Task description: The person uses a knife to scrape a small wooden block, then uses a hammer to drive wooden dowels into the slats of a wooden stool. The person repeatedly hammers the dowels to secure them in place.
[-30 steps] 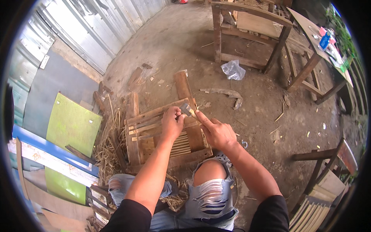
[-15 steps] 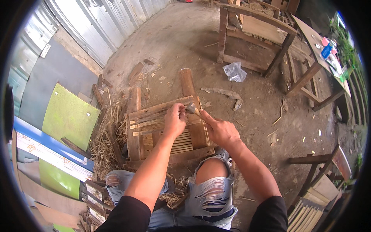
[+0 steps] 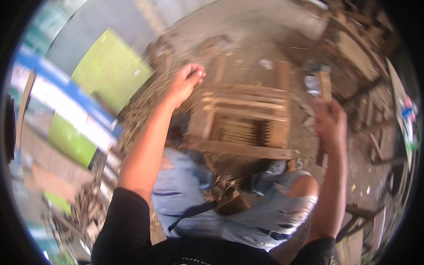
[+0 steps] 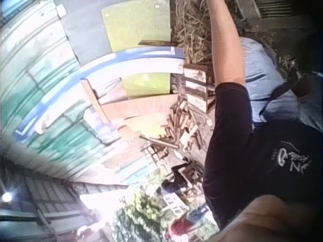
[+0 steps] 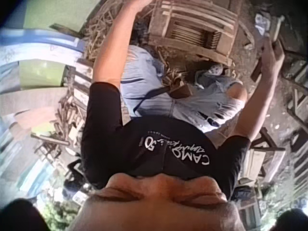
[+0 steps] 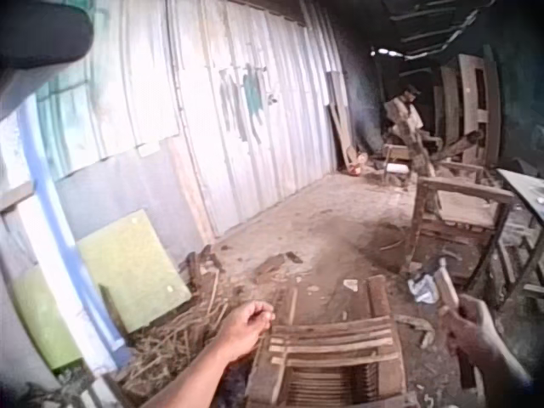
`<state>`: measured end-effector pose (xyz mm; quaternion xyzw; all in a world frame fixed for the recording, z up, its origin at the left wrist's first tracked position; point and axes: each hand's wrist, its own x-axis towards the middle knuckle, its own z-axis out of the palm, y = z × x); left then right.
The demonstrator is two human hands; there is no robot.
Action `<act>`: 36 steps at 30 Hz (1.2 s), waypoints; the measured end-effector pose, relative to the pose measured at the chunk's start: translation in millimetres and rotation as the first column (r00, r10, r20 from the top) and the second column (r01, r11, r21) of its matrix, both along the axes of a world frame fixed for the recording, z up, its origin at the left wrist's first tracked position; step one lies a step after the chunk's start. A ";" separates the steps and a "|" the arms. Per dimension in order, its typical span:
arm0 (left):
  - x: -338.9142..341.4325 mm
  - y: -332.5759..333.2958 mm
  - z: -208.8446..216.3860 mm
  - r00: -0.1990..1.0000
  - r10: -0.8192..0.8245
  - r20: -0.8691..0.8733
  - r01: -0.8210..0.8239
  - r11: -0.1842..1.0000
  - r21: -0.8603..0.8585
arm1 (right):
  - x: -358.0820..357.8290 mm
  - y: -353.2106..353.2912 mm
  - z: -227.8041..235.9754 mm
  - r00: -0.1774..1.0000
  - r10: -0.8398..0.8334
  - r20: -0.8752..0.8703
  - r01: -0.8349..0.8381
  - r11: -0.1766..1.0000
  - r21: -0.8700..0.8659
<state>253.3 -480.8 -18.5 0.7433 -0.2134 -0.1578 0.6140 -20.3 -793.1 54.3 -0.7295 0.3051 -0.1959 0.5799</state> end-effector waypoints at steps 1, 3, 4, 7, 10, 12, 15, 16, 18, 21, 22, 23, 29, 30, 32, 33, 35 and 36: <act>6.6 33.6 -5.5 0.999 0.039 0.021 -0.038 0.998 -0.052 | 2.9 5.0 -0.1 0.999 -0.039 -0.025 0.040 0.998 0.044; 7.9 100.9 -31.3 0.951 0.259 0.169 -0.282 0.950 0.131 | 6.5 12.1 -6.7 0.998 -0.064 -0.013 0.065 0.983 0.174; 10.5 128.5 -49.4 0.912 0.325 0.251 -0.373 0.911 0.177 | 7.3 15.0 -13.5 0.997 -0.074 0.007 0.070 0.969 0.238; -6.6 189.6 -124.3 0.863 0.473 0.178 -0.504 0.786 0.358 | 10.7 11.8 -42.1 0.991 -0.122 -0.049 0.131 0.947 0.293; -23.0 212.7 -201.9 0.895 0.384 0.229 -0.446 0.731 0.517 | 17.9 0.3 -76.4 0.983 -0.168 -0.073 0.182 0.936 0.302; -27.8 214.6 -245.6 0.928 0.371 0.036 -0.303 0.696 0.651 | 24.7 -8.3 -90.5 0.978 -0.189 -0.083 0.206 0.915 0.346; -22.7 204.6 -295.9 0.927 0.372 -0.051 -0.184 0.569 0.801 | 36.3 -15.9 -98.9 0.971 -0.235 -0.043 0.232 0.887 0.398; -18.3 201.8 -308.0 0.944 0.327 -0.035 -0.154 0.535 0.831 | 40.3 -17.0 -98.9 0.968 -0.249 -0.016 0.233 0.881 0.413; -8.8 194.1 -327.7 0.971 0.237 -0.027 -0.087 0.457 0.885 | 45.1 -15.9 -98.2 0.962 -0.272 -0.020 0.255 0.869 0.425; -1.0 184.6 -347.8 0.992 0.120 0.026 -0.052 0.219 0.974 | 51.7 -14.1 -98.8 0.959 -0.280 -0.030 0.269 0.879 0.393; -0.5 183.6 -352.5 0.990 0.134 0.052 -0.082 0.228 0.970 | 54.1 -14.6 -99.7 0.961 -0.273 -0.030 0.263 0.880 0.395; -0.8 184.8 -356.3 0.984 0.148 0.095 -0.129 0.239 0.962 | 55.6 -15.1 -100.6 0.963 -0.268 -0.028 0.257 0.881 0.397; -1.5 192.1 -370.1 0.973 0.100 0.208 -0.228 0.261 0.938 | 59.2 -21.6 -100.9 0.955 -0.295 -0.037 0.283 0.862 0.421; -0.8 191.7 -370.5 0.972 0.090 0.215 -0.231 0.250 0.940 | 58.3 -21.4 -99.8 0.955 -0.295 -0.034 0.282 0.864 0.418; 1.2 189.8 -369.7 0.972 0.036 0.231 -0.233 0.238 0.943 | 56.6 -19.4 -98.9 0.956 -0.294 -0.026 0.278 0.868 0.411; 1.5 189.2 -368.4 0.977 0.016 0.212 -0.210 0.224 0.952 | 55.6 -18.0 -98.1 0.956 -0.292 -0.023 0.276 0.871 0.406; 0.4 189.4 -365.5 0.981 0.002 0.194 -0.189 0.234 0.954 | 55.3 -16.4 -97.7 0.956 -0.292 -0.018 0.275 0.877 0.393; -0.1 190.4 -364.2 0.984 -0.005 0.178 -0.172 0.236 0.956 | 55.3 -16.0 -97.4 0.955 -0.295 -0.016 0.277 0.879 0.388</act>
